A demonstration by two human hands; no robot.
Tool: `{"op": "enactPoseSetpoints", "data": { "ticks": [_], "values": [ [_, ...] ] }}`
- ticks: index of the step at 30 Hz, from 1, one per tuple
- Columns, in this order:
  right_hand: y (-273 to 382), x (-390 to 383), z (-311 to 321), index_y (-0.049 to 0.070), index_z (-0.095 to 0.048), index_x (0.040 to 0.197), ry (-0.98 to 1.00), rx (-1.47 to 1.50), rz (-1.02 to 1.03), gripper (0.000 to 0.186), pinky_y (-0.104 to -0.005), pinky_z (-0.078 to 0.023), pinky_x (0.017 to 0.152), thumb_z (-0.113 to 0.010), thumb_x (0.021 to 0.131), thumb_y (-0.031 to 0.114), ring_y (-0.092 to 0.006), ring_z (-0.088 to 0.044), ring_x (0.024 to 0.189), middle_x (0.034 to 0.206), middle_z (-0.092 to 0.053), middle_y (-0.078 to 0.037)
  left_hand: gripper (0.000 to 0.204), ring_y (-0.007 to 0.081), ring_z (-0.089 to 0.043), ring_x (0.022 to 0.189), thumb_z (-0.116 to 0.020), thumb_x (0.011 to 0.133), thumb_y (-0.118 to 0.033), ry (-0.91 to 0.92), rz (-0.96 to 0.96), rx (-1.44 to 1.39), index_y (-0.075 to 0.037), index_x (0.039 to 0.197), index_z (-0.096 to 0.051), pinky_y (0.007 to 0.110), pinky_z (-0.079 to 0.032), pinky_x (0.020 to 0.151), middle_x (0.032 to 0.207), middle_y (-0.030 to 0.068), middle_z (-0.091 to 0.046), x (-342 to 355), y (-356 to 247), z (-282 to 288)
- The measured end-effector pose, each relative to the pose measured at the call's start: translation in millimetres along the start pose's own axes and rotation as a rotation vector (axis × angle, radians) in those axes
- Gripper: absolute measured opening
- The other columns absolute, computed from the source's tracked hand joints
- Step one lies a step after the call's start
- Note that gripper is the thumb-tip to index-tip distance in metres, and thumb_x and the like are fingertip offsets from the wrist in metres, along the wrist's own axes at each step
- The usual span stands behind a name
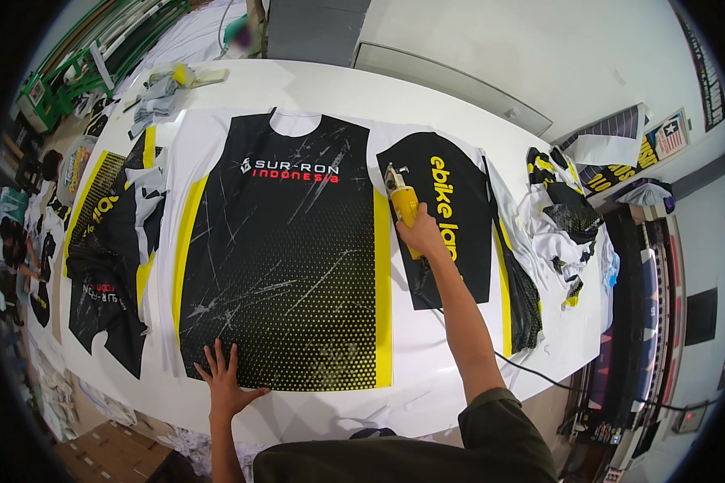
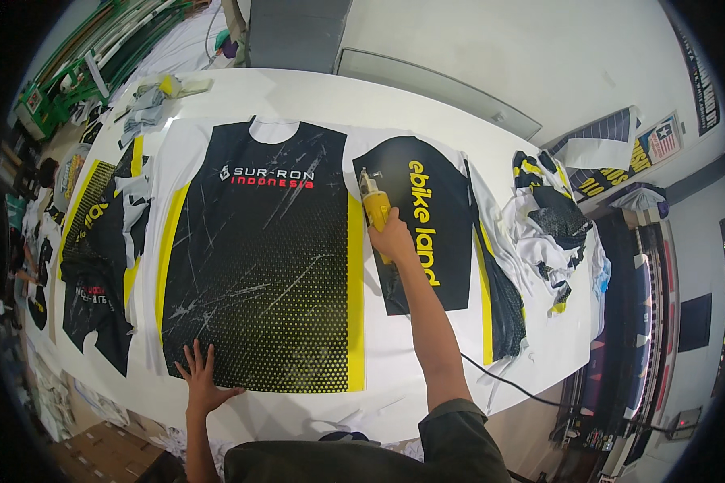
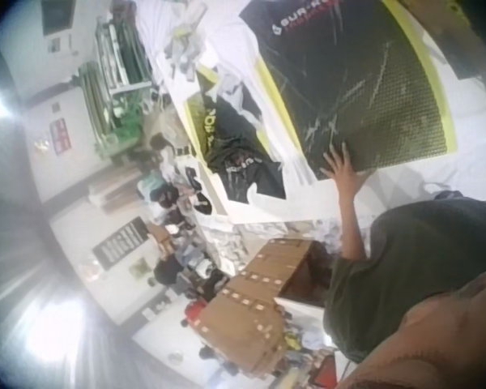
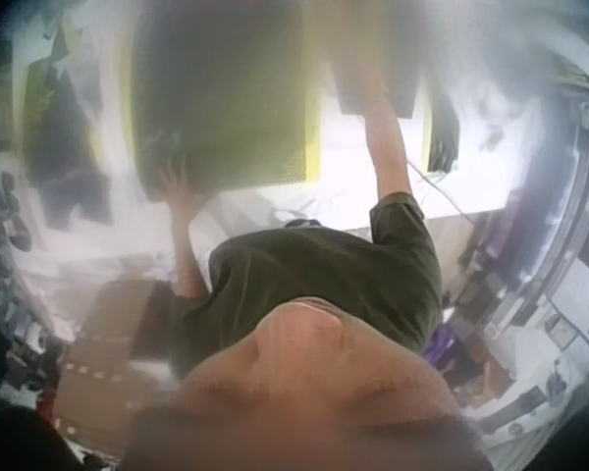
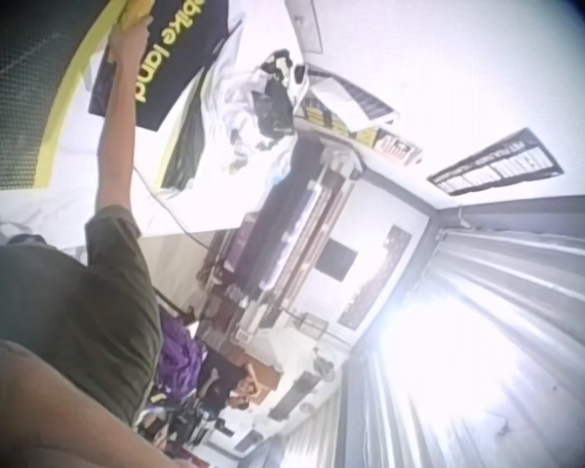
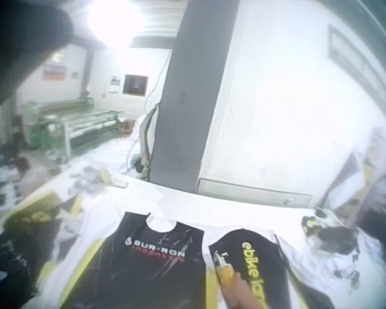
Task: The person uses a yellow electric fabric cutter to cut black and yellow printed fabric pieces on a white table. They repeatedly position the fabric, cut along the edges, and move the cut pieces aside to continue the process.
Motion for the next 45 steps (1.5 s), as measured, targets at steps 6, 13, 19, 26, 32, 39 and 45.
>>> {"op": "enactPoseSetpoints", "data": {
  "ticks": [6, 13, 19, 26, 32, 39, 45],
  "values": [
    [8, 28, 0, -0.009, -0.043, 0.128, 0.010, 0.002, 0.029, 0.067, -0.0543, -0.057, 0.091, -0.072, 0.087, 0.036, -0.0551, -0.068, 0.106, 0.109, -0.068, -0.042, 0.148, 0.0462, 0.005, 0.161, -0.092, 0.049, -0.072, 0.003, 0.004, -0.010, -0.020, 0.169, -0.022, 0.078, 0.008, 0.118, 0.176, 0.0192, -0.004, 2, 4, -5],
    [19, 58, 0, -0.009, -0.044, 0.130, -0.010, -0.013, 0.041, 0.071, -0.0546, -0.057, 0.091, -0.073, 0.086, 0.038, -0.0558, -0.068, 0.106, 0.110, -0.068, -0.042, 0.151, 0.0478, 0.005, 0.160, -0.092, 0.048, -0.074, 0.044, 0.032, -0.020, -0.023, 0.170, -0.019, 0.078, 0.009, 0.118, 0.176, 0.0205, -0.004, 2, 5, -3],
    [27, 88, -2, -0.011, -0.043, 0.134, 0.003, -0.016, 0.043, 0.075, -0.0543, -0.058, 0.092, -0.072, 0.085, 0.038, -0.0552, -0.068, 0.107, 0.111, -0.068, -0.042, 0.152, 0.0485, 0.006, 0.160, -0.091, 0.047, -0.076, 0.048, 0.028, -0.015, -0.023, 0.170, -0.018, 0.078, 0.010, 0.117, 0.175, 0.0217, -0.003, 3, 7, -5],
    [41, 124, -4, -0.010, -0.043, 0.134, -0.020, -0.022, 0.030, 0.075, -0.0538, -0.057, 0.093, -0.072, 0.085, 0.038, -0.0547, -0.067, 0.110, 0.114, -0.067, -0.042, 0.150, 0.0495, 0.006, 0.160, -0.090, 0.048, -0.078, 0.077, 0.050, -0.045, -0.023, 0.169, -0.020, 0.078, 0.010, 0.117, 0.175, 0.0224, -0.002, 3, 7, -6],
    [58, 206, -8, -0.007, -0.044, 0.134, -0.107, 0.012, -0.019, 0.071, -0.0532, -0.056, 0.097, -0.070, 0.085, 0.038, -0.0519, -0.067, 0.114, 0.122, -0.067, -0.036, 0.150, 0.0544, 0.006, 0.158, -0.086, 0.049, -0.084, 0.128, 0.060, -0.100, -0.019, 0.169, -0.022, 0.083, 0.010, 0.113, 0.175, 0.0240, -0.004, 8, 10, -10],
    [3, 238, 11, -0.005, -0.048, 0.127, -0.441, 0.454, -0.131, 0.071, -0.0535, -0.056, 0.093, -0.070, 0.087, 0.049, -0.0510, -0.069, 0.110, 0.116, -0.069, -0.035, 0.130, 0.0538, -0.003, 0.158, -0.073, 0.073, -0.082, -0.026, 0.221, 0.084, -0.004, 0.165, -0.026, 0.077, 0.004, 0.118, 0.171, 0.0297, -0.013, 2, 116, 61],
    [-121, 49, 5, -0.003, -0.050, 0.134, -0.475, 0.593, -0.097, 0.065, -0.0459, -0.056, 0.087, -0.072, 0.093, 0.042, -0.0410, -0.071, 0.102, 0.112, -0.070, -0.025, 0.110, 0.0518, -0.012, 0.158, -0.073, 0.087, -0.063, -0.345, 0.132, 0.072, 0.000, 0.164, -0.027, 0.073, -0.002, 0.122, 0.170, 0.0304, -0.018, 25, 26, 40]
  ]
}}
Point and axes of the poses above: each hand's wrist, its own x-axis towards the middle knuckle, its own z-axis out of the back of the hand, y = z × x, the point moved 8 cm from there along x, towards the middle knuckle
